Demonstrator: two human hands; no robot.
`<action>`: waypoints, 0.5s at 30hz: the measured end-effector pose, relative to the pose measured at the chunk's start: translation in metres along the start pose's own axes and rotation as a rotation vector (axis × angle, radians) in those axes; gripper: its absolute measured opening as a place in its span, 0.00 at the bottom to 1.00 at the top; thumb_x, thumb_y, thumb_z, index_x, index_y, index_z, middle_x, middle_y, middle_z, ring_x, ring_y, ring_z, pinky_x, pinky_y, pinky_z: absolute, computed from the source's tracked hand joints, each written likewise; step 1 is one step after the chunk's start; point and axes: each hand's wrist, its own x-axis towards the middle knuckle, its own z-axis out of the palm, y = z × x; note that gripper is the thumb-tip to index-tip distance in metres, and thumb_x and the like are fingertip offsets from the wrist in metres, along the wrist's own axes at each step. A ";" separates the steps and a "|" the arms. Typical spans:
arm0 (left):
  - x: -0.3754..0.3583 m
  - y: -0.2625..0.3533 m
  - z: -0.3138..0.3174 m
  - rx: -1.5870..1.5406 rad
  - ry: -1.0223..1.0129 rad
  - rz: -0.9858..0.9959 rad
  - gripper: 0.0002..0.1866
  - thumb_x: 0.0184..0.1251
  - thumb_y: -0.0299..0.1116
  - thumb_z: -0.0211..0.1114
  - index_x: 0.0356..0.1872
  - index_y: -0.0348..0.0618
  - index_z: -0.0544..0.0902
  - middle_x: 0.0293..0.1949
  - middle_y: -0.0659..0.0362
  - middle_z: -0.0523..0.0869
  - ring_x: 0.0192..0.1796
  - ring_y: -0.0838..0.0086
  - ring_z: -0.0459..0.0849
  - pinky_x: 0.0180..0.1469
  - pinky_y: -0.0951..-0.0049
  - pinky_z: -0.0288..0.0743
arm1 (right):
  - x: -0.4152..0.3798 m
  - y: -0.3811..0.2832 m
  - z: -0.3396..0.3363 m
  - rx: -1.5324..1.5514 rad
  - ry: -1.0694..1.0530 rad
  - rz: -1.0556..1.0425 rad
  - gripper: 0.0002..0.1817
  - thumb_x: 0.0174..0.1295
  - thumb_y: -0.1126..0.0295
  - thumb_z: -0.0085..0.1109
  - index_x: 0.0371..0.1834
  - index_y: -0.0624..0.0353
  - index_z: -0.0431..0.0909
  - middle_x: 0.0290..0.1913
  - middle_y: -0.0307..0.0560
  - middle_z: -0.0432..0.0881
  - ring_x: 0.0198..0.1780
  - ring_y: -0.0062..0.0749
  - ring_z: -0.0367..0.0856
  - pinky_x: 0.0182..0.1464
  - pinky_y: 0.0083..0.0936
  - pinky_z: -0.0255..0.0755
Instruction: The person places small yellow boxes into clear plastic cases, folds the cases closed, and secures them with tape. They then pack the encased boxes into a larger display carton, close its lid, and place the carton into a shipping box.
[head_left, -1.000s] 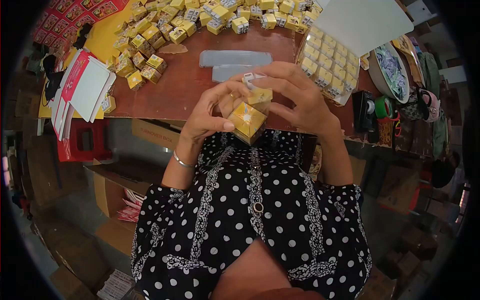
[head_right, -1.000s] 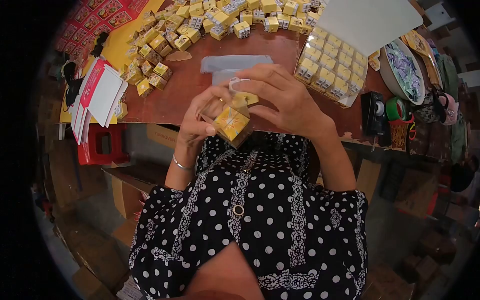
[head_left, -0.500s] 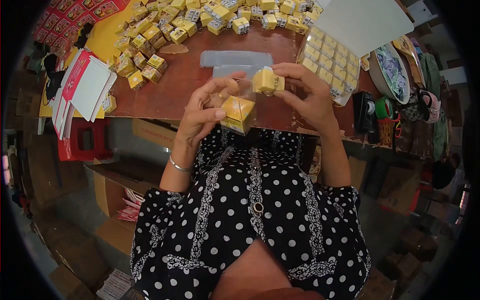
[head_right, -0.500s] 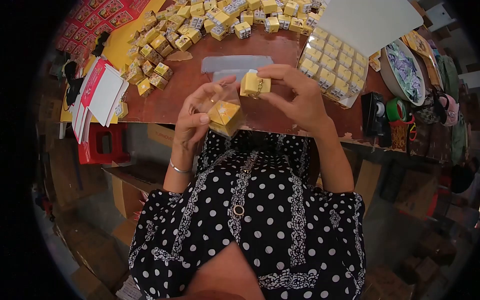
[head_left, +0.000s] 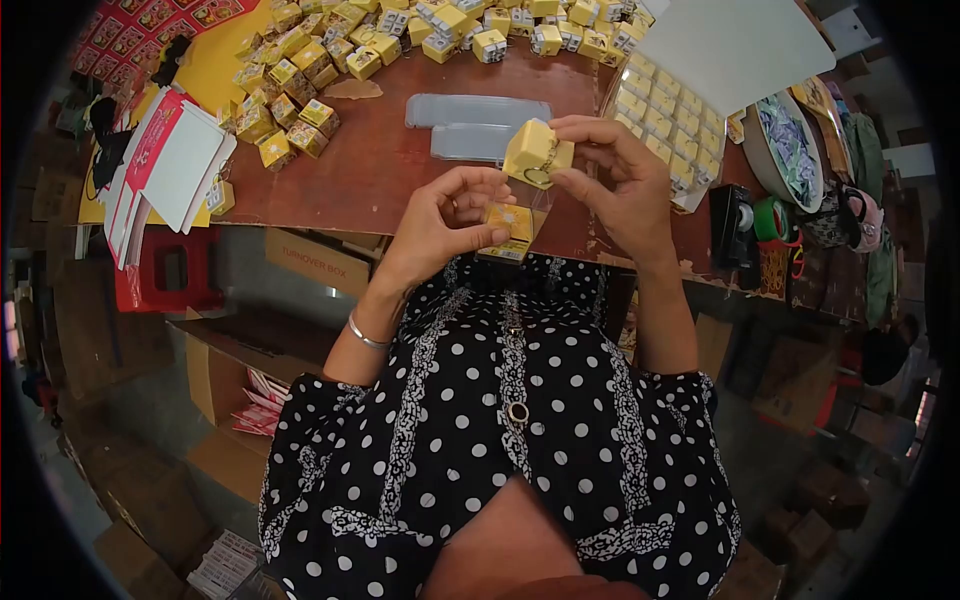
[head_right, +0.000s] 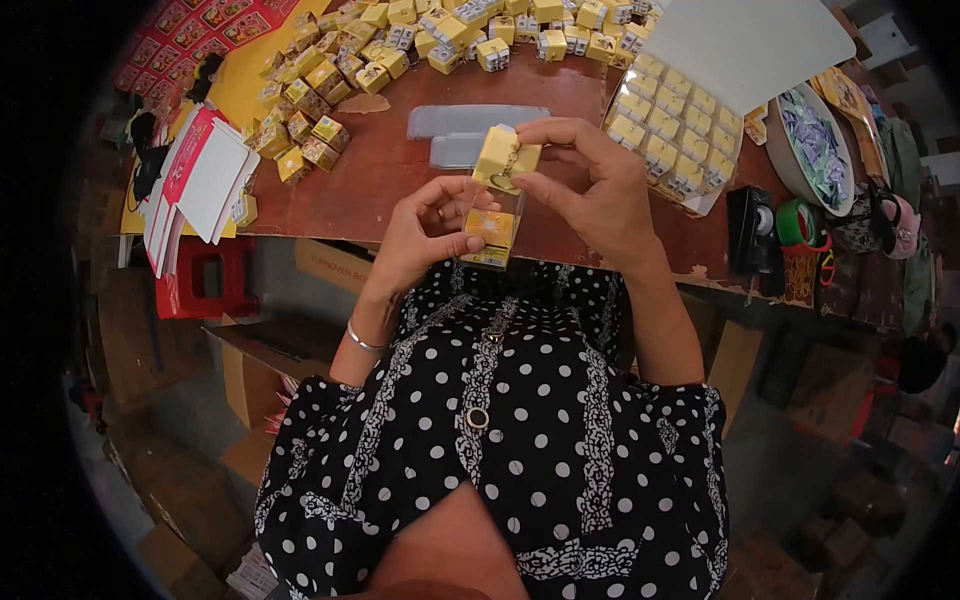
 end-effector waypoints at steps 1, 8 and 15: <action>0.000 -0.001 0.001 -0.016 -0.004 0.021 0.33 0.58 0.18 0.78 0.66 0.36 0.76 0.56 0.56 0.86 0.57 0.74 0.86 0.62 0.73 0.81 | 0.000 -0.002 0.000 -0.134 -0.018 -0.031 0.20 0.60 0.81 0.72 0.56 0.64 0.82 0.56 0.47 0.87 0.60 0.31 0.85 0.64 0.28 0.80; 0.002 0.005 0.010 -0.027 0.027 0.067 0.35 0.61 0.18 0.77 0.69 0.36 0.73 0.58 0.52 0.84 0.59 0.70 0.85 0.61 0.70 0.83 | 0.003 0.001 -0.009 -0.586 -0.252 -0.318 0.24 0.59 0.77 0.73 0.61 0.60 0.82 0.61 0.47 0.84 0.60 0.33 0.83 0.60 0.30 0.78; -0.002 0.010 0.019 -0.064 0.104 0.244 0.36 0.65 0.21 0.75 0.74 0.38 0.69 0.59 0.52 0.82 0.59 0.70 0.85 0.61 0.70 0.84 | -0.019 0.010 0.010 -0.151 -0.037 0.036 0.28 0.64 0.72 0.72 0.67 0.61 0.76 0.64 0.46 0.80 0.62 0.33 0.80 0.61 0.32 0.79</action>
